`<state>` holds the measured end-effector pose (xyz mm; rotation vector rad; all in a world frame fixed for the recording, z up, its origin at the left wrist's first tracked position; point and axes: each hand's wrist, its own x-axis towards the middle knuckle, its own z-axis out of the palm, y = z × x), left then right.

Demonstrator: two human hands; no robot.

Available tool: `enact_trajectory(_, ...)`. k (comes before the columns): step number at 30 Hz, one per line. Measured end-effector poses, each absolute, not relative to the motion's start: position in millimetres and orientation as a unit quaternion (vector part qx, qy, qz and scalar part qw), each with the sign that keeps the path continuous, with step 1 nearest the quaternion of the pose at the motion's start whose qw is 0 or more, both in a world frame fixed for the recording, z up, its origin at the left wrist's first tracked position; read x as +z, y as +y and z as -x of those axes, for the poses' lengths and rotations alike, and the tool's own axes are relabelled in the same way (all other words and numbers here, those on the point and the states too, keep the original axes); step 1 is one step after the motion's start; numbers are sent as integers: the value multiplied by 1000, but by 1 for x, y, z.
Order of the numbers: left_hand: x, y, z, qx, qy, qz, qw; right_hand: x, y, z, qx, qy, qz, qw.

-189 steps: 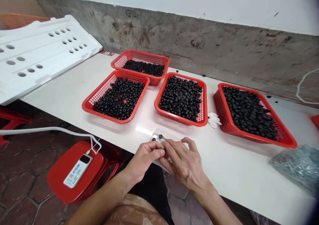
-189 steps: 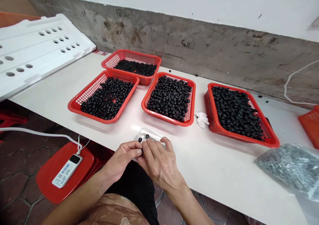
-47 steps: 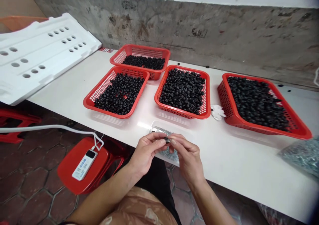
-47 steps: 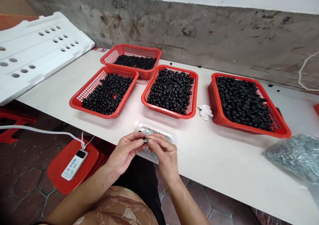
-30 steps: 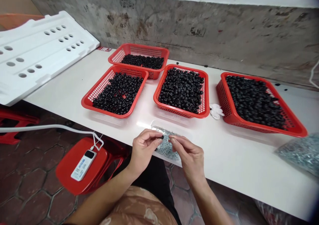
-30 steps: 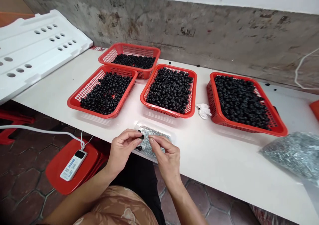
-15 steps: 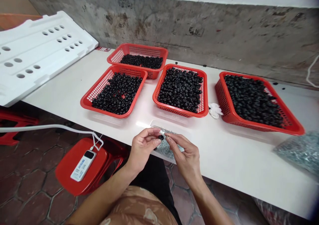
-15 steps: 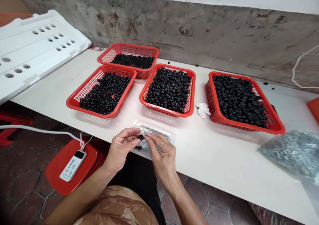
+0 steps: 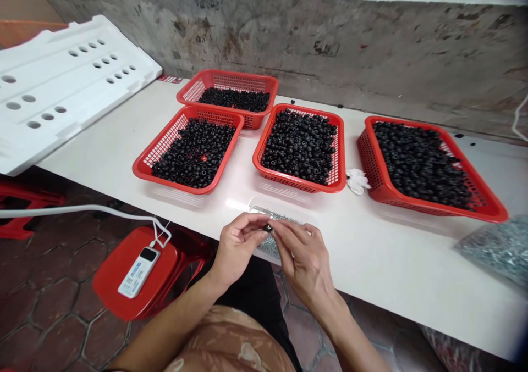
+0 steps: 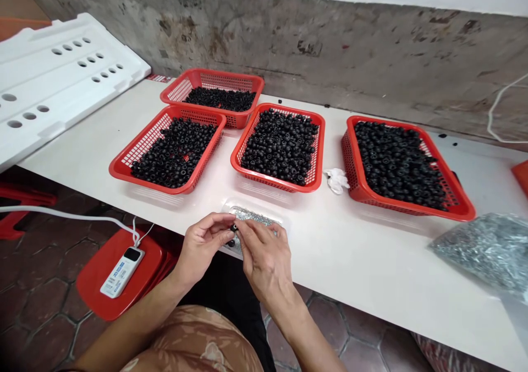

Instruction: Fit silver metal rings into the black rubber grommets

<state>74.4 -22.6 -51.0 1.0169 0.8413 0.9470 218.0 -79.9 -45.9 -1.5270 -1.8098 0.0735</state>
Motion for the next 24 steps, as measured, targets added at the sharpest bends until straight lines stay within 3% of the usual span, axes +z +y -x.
enact_trajectory(8, -49, -22, -74, 425, 360, -453, 697, -51, -86, -213, 65, -682, 582, 438)
enact_trajectory(16, -50, -24, -78, 426, 380, -445, 690, -56, -94, -204, -33, -715, 563, 414)
enact_trajectory(18, -50, -29, -79, 435, 381, -459, 674, -50, -96, -203, 57, -642, 606, 467)
enact_trajectory(20, -49, -33, -81, 447, 381, -505, 632, -42, -95, -206, 225, -515, 637, 527)
enact_trajectory(24, -47, -38, -82, 459, 361, -628, 515, -32, -85, -220, 515, -277, 576, 572)
